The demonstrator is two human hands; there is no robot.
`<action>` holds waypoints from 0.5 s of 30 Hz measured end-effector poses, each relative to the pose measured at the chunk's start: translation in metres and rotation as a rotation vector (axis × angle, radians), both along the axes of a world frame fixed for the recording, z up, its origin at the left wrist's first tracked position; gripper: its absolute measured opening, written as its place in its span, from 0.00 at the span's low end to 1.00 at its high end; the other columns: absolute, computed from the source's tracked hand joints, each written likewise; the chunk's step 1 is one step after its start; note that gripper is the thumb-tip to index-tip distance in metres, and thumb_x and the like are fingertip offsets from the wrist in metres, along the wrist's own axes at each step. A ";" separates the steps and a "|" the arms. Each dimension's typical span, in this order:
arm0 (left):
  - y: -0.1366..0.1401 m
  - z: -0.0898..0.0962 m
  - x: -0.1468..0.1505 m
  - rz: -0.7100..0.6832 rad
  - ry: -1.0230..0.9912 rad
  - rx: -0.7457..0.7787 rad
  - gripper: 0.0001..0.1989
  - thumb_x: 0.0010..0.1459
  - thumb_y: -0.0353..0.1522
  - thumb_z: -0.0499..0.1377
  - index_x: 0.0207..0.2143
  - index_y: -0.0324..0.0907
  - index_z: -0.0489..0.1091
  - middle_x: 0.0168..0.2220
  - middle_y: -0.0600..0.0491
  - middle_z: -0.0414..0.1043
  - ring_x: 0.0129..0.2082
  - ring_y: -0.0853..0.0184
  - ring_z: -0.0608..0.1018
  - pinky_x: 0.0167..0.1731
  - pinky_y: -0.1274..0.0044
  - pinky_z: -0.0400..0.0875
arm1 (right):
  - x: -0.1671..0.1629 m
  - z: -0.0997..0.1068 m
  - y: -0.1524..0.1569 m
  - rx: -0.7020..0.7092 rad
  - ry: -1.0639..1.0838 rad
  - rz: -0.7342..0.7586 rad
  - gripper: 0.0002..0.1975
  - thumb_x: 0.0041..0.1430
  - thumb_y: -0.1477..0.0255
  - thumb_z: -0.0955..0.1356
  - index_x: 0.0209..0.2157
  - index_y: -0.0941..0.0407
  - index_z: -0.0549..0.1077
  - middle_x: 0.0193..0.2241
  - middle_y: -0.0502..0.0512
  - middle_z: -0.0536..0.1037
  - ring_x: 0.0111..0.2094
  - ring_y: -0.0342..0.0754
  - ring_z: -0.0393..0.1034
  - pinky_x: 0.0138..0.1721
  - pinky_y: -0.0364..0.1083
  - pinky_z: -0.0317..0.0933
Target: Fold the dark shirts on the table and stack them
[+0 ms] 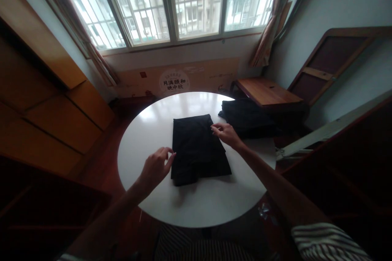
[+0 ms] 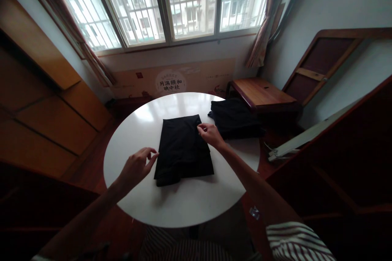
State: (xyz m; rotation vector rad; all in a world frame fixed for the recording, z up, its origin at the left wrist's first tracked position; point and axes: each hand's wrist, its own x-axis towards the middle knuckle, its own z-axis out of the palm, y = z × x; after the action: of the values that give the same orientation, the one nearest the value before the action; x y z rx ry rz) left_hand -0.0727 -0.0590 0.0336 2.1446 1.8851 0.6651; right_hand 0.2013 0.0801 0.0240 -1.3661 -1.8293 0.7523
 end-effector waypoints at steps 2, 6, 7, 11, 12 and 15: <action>0.016 0.012 0.024 -0.229 0.071 0.027 0.16 0.69 0.40 0.49 0.41 0.41 0.73 0.36 0.48 0.75 0.33 0.66 0.77 0.36 0.74 0.69 | -0.012 0.005 0.021 -0.022 0.018 -0.068 0.17 0.66 0.62 0.67 0.50 0.58 0.73 0.48 0.57 0.75 0.45 0.52 0.73 0.45 0.52 0.70; 0.054 0.010 0.076 -0.555 0.244 -0.013 0.25 0.61 0.48 0.60 0.50 0.38 0.71 0.45 0.43 0.73 0.43 0.57 0.77 0.41 0.70 0.72 | -0.030 0.000 0.042 -0.057 0.043 -0.130 0.19 0.65 0.63 0.68 0.53 0.58 0.71 0.52 0.57 0.72 0.48 0.56 0.71 0.47 0.55 0.69; 0.061 0.005 0.085 -0.592 0.285 -0.043 0.26 0.59 0.47 0.62 0.51 0.37 0.71 0.45 0.42 0.73 0.43 0.55 0.77 0.41 0.69 0.73 | -0.033 -0.003 0.045 -0.068 0.051 -0.144 0.19 0.65 0.63 0.68 0.53 0.58 0.71 0.52 0.57 0.72 0.48 0.56 0.71 0.47 0.55 0.69; 0.067 -0.023 0.102 -0.655 0.292 -0.139 0.12 0.66 0.33 0.53 0.47 0.37 0.72 0.39 0.44 0.73 0.35 0.60 0.78 0.36 0.72 0.73 | -0.034 -0.017 0.059 -0.113 0.106 -0.166 0.18 0.65 0.63 0.68 0.52 0.58 0.71 0.52 0.56 0.73 0.48 0.55 0.71 0.47 0.54 0.69; 0.065 -0.030 0.102 -0.654 0.252 -0.114 0.14 0.67 0.31 0.49 0.47 0.37 0.72 0.38 0.44 0.72 0.34 0.60 0.78 0.36 0.72 0.73 | -0.033 -0.020 0.064 -0.126 0.125 -0.164 0.18 0.65 0.63 0.68 0.52 0.58 0.72 0.50 0.56 0.73 0.46 0.53 0.72 0.45 0.53 0.70; 0.056 -0.049 0.099 -0.638 0.061 0.023 0.18 0.68 0.29 0.44 0.54 0.38 0.69 0.38 0.43 0.71 0.36 0.60 0.77 0.37 0.71 0.74 | -0.030 -0.029 0.076 -0.152 0.183 -0.152 0.16 0.63 0.62 0.69 0.45 0.60 0.74 0.40 0.57 0.78 0.36 0.48 0.74 0.36 0.47 0.71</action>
State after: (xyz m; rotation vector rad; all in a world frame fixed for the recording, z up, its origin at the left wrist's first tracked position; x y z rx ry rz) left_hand 0.0263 -0.0034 -0.0150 2.5932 1.0947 0.4810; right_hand 0.1711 0.1565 -0.0045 -1.4628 -1.5339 0.9190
